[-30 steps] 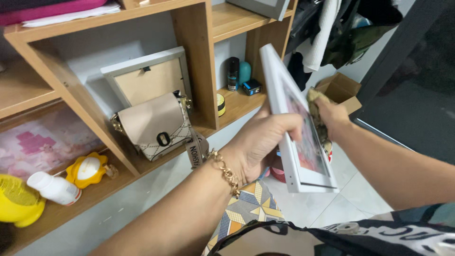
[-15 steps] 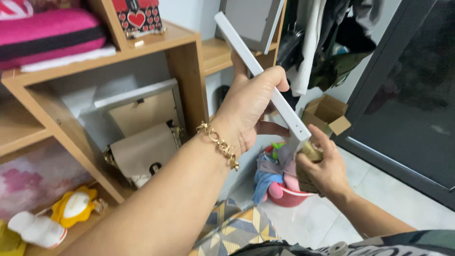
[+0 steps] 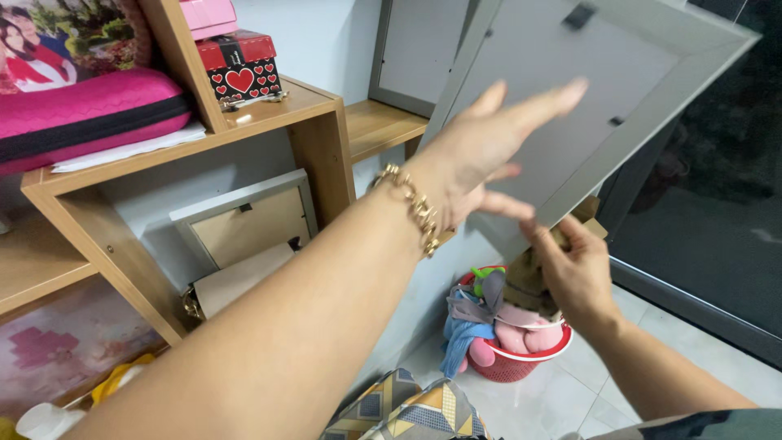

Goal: The person wipes several photo frames and a small pink box with a cloth. They pick up each frame from a wooden shelf, wipe the front and back surfaces, and place them back on the shelf. The person also wipes a pink box before returning it to the shelf.

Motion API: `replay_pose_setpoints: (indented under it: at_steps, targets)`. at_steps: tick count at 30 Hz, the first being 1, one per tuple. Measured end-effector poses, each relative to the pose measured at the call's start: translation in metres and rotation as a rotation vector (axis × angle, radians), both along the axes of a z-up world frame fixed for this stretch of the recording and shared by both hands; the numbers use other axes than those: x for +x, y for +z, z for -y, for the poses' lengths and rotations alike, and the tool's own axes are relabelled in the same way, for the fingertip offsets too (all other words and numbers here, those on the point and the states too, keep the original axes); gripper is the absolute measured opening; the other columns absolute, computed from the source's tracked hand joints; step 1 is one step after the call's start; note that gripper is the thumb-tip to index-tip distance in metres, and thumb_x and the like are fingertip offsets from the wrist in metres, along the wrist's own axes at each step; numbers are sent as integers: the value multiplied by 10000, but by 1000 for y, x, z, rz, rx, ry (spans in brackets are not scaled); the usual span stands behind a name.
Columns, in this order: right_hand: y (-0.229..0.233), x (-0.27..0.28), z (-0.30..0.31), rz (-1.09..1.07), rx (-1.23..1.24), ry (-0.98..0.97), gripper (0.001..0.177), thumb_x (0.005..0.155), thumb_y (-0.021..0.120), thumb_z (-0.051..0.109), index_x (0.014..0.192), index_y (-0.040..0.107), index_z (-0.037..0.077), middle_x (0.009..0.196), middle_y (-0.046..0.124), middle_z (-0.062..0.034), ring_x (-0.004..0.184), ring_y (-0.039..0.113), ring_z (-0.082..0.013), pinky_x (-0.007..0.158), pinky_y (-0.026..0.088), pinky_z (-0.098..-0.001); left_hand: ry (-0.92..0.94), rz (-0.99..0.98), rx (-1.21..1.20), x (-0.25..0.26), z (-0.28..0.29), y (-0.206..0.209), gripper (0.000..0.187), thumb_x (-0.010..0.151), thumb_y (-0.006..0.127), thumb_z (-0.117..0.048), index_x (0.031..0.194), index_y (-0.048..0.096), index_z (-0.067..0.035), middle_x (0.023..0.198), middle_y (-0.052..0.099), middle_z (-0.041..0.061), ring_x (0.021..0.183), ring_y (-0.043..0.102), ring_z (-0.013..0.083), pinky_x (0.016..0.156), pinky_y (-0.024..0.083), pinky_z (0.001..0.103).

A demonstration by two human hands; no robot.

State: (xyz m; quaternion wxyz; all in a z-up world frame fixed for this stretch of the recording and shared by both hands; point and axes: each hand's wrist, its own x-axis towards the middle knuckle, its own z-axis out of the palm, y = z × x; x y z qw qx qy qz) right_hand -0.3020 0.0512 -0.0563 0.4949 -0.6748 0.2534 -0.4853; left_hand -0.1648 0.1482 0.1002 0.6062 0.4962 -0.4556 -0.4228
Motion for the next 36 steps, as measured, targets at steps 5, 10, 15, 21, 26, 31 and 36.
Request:
replay_pose_setpoints:
  at_steps: [5, 10, 15, 21, 26, 31, 36]
  targets:
    - [33, 5, 10, -42, -77, -20, 315, 993, 705, 281, 1128, 716, -3, 935, 689, -10, 823, 574, -56, 706, 503, -260, 160, -94, 234, 19, -22, -28, 963, 751, 739, -391, 1561, 274, -154, 1578, 343, 165, 1382, 438, 414, 868, 614, 611]
    - [70, 36, 25, -1, -57, 92, 299, 976, 694, 262, 1146, 722, 18, 965, 714, -12, 831, 618, -74, 714, 522, -268, 195, -158, 245, 31, -31, -31, 885, 770, 750, -332, 1535, 333, -174, 1587, 348, 128, 1364, 461, 391, 869, 614, 608]
    - [98, 69, 46, 6, 110, 226, 277, 954, 701, 248, 1112, 715, 21, 967, 736, -46, 812, 690, -131, 697, 577, -310, 254, -190, 249, 45, -41, -30, 807, 780, 752, -314, 1509, 422, -207, 1580, 338, 158, 1340, 507, 367, 869, 617, 595]
    - [115, 113, 78, -78, 102, 197, 291, 933, 741, 247, 1083, 716, -1, 945, 741, -78, 788, 715, -157, 689, 611, -327, 358, -72, 207, 60, -42, -22, 697, 817, 725, -318, 1453, 462, -208, 1503, 471, 78, 1307, 532, 319, 849, 629, 564]
    - [123, 152, 91, -82, 32, 42, 342, 912, 818, 280, 1030, 714, -24, 944, 702, -112, 771, 683, -183, 712, 571, -387, 590, 243, 67, 77, -34, 10, 517, 828, 702, -289, 1327, 622, -182, 1308, 656, 86, 1108, 661, 243, 711, 647, 403]
    - [134, 181, 86, -127, -28, -274, 478, 774, 885, 284, 1093, 609, 59, 1009, 715, -111, 873, 725, -223, 748, 593, -368, 748, 393, -30, 84, -16, 33, 418, 813, 709, -261, 1223, 693, -185, 1168, 722, 25, 943, 736, 183, 638, 660, 349]
    - [145, 183, 80, -228, -22, -254, 570, 775, 896, 369, 1120, 554, 71, 1081, 675, -123, 974, 702, -269, 843, 569, -418, 1007, 792, -100, 95, 5, 56, 363, 795, 735, -295, 1154, 741, -246, 1095, 751, 12, 974, 734, 174, 883, 581, 348]
